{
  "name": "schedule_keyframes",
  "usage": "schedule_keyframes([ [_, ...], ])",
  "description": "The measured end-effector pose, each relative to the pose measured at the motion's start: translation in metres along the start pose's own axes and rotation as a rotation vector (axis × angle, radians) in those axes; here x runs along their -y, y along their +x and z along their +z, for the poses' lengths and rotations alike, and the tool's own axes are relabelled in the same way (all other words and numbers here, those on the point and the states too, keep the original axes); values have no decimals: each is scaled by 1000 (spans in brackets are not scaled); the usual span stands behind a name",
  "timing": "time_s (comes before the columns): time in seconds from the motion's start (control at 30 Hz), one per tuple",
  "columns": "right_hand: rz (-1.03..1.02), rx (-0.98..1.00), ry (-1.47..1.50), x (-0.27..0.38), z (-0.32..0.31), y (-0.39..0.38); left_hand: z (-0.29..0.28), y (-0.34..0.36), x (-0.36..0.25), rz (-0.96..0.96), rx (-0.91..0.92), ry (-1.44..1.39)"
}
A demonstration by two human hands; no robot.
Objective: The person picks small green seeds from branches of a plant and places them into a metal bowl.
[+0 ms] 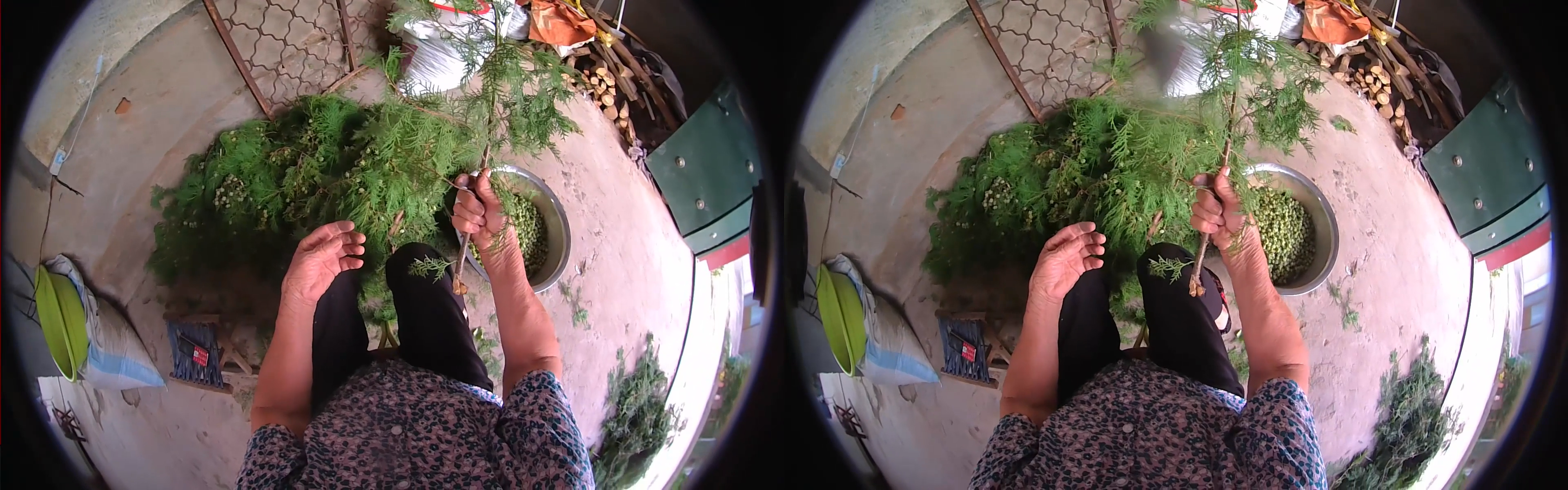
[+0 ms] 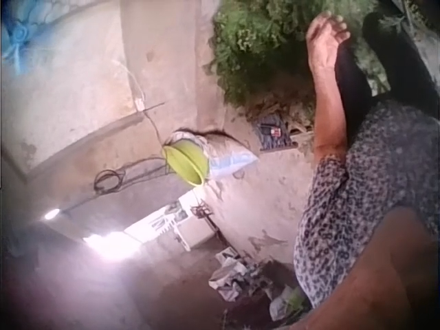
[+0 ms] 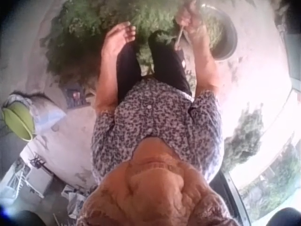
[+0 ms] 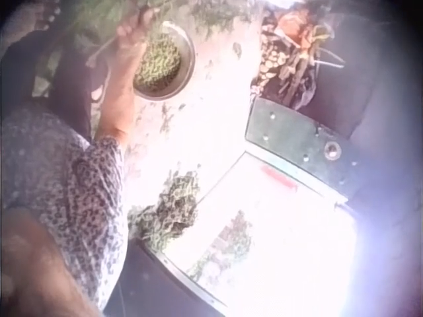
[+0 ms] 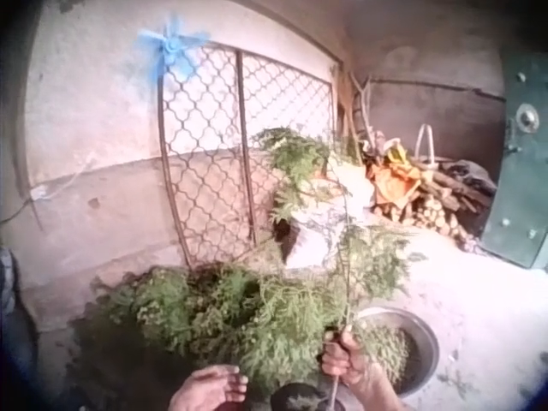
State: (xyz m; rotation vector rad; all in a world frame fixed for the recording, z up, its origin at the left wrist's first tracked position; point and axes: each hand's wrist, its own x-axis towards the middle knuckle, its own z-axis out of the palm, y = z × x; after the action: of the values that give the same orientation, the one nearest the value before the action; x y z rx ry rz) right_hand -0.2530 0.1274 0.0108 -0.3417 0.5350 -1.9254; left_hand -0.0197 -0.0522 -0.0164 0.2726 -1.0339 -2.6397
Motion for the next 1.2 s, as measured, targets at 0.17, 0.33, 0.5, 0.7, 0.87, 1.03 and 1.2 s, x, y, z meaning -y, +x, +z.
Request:
schedule_keyframes([
  [0.17,11,42,103,-10,2,-4,1,6,3,-23,10,19],
  [0.33,50,-6,134,-20,7,-8,3,10,6,-33,15,46],
  [0.5,72,-29,53,-23,0,-10,8,11,7,-39,-12,74],
  [0.7,55,-135,64,-30,-1,-6,-4,10,12,-41,3,42],
  [0.87,70,-107,76,-29,-5,-10,-1,12,12,-46,27,35],
  [1.03,4,-276,-9,-22,-4,-19,1,13,9,-44,14,41],
  [1.2,-78,-407,-256,-5,-18,-42,-4,19,12,-40,11,105],
])
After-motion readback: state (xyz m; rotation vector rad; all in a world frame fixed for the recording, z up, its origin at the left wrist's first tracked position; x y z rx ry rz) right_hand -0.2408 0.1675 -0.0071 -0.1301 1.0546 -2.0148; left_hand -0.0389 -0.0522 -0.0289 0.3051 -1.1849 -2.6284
